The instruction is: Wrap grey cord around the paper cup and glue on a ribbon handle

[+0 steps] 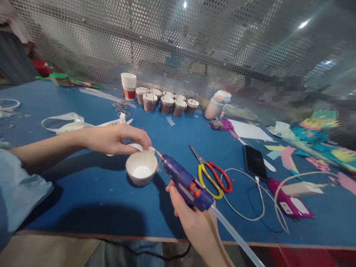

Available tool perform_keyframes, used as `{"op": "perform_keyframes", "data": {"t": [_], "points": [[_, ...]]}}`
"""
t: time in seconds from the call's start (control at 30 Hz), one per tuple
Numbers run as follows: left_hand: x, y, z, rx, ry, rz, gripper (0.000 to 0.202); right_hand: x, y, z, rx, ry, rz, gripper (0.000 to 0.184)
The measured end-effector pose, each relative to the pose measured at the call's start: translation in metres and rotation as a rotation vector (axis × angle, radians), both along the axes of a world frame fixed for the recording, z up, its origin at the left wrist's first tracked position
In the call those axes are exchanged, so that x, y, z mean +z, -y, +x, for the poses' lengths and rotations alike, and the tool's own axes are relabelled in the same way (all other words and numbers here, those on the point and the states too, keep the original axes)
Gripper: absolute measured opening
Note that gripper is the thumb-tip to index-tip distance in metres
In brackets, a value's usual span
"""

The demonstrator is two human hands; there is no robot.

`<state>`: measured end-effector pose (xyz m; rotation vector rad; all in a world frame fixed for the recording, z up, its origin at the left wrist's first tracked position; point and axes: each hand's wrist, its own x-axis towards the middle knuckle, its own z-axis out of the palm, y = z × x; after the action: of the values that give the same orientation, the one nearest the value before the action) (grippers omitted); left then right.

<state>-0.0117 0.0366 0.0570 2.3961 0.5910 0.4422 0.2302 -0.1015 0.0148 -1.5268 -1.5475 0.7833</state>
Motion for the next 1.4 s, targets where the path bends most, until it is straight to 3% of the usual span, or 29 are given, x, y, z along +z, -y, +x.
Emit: {"op": "perform_keyframes", "data": {"t": [0.13, 0.3, 0.4, 0.63, 0.87, 1.4], "points": [[-0.002, -0.006, -0.001, -0.054, -0.013, -0.012, 0.022, 0.005, 0.011, -0.008, 0.014, 0.033, -0.057, 0.031], [-0.002, -0.007, 0.001, 0.032, -0.005, -0.077, 0.022, 0.006, 0.01, -0.034, -0.12, 0.033, -0.138, 0.038], [-0.005, -0.004, 0.004, 0.075, 0.037, -0.172, 0.021, 0.005, 0.008, -0.04, -0.118, 0.088, -0.133, 0.038], [-0.008, 0.004, 0.012, 0.158, 0.104, -0.31, 0.012, -0.001, 0.007, -0.036, -0.011, 0.296, 0.082, 0.02], [-0.009, 0.006, 0.015, 0.246, 0.165, -0.448, 0.013, -0.01, 0.005, -0.037, 0.091, 0.396, 0.334, 0.017], [-0.012, 0.009, 0.019, 0.304, 0.219, -0.586, 0.013, -0.009, 0.004, -0.04, 0.106, 0.475, 0.422, 0.013]]}}
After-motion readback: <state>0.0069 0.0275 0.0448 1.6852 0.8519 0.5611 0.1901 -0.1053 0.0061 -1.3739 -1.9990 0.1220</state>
